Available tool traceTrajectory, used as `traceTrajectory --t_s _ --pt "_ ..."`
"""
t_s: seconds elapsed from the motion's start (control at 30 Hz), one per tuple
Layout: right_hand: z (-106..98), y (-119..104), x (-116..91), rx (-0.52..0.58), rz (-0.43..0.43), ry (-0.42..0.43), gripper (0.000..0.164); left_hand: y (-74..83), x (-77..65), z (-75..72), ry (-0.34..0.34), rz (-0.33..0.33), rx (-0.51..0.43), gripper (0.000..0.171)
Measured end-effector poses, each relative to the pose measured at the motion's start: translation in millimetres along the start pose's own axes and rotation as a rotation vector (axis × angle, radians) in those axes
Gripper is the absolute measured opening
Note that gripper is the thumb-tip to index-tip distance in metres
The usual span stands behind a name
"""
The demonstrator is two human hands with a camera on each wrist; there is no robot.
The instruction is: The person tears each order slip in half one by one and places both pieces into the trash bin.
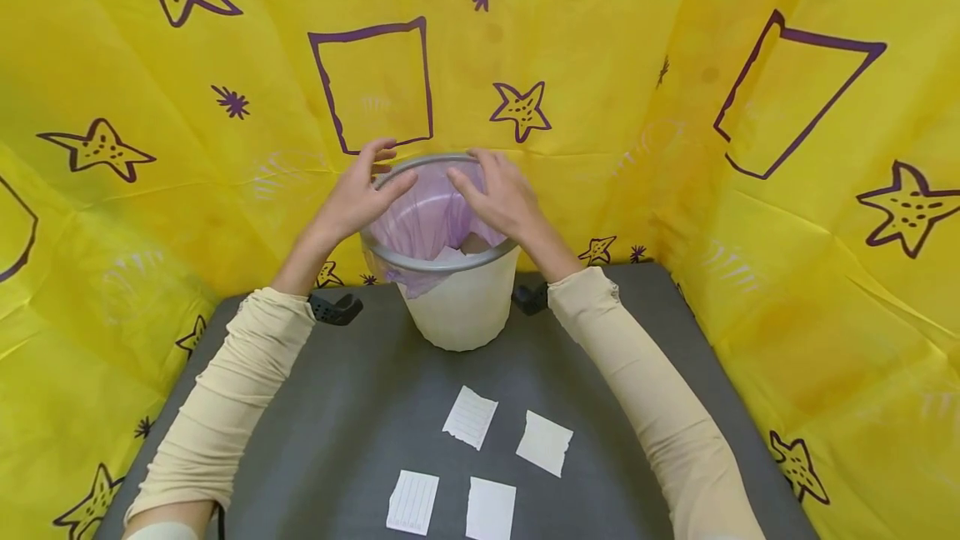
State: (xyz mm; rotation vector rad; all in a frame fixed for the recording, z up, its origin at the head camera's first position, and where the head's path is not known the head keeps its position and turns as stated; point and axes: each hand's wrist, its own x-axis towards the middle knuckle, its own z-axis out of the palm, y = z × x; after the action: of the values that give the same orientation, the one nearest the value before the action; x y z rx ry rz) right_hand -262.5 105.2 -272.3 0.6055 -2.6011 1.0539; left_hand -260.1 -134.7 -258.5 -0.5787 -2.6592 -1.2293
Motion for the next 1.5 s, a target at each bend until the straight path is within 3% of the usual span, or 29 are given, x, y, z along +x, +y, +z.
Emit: traceTrajectory --t_s 0.13,0.3,0.47,0.6,0.73,0.93,1.07,1.23,1.37,1.5 --pt "-7 4 -5 -0.058 0.0 0.017 0.069 1.4 -2.9 -3.9 0.046 0.018 0.167 0.082" --pt "-17 19 -12 -0.088 0.005 0.037 0.073 -7.6 -10.9 -8.0 0.066 -0.013 0.228 0.084" --pt "-31 38 -27 -0.077 0.017 0.101 0.072 -21.8 -26.0 -8.3 0.104 -0.032 0.239 0.082" --pt "-34 54 -56 -0.05 0.046 0.149 0.072 -44.7 -53.5 -4.5 0.171 -0.102 0.157 0.082" --pt "-31 71 -77 -0.086 0.08 0.145 0.073 -67.7 -73.5 -1.4 0.211 -0.188 0.092 0.082" --pt "-30 81 -81 -0.106 0.115 0.145 0.074 -78.3 -77.6 -2.7 0.207 -0.21 0.131 0.082" --pt "-25 85 -87 -0.108 0.111 0.153 0.073 -81.2 -85.8 0.3 0.24 -0.214 0.214 0.08" --pt "-4 99 -114 -0.165 0.18 0.09 0.074 -96.3 -112.6 15.1 0.284 -0.282 0.371 0.079" --pt "7 108 -131 -0.25 0.223 0.049 0.075 -109.3 -128.2 25.7 0.288 -0.347 0.387 0.079" --pt "13 111 -143 -0.271 0.236 0.046 0.075 -114.6 -136.1 33.6 0.276 -0.364 0.405 0.079"
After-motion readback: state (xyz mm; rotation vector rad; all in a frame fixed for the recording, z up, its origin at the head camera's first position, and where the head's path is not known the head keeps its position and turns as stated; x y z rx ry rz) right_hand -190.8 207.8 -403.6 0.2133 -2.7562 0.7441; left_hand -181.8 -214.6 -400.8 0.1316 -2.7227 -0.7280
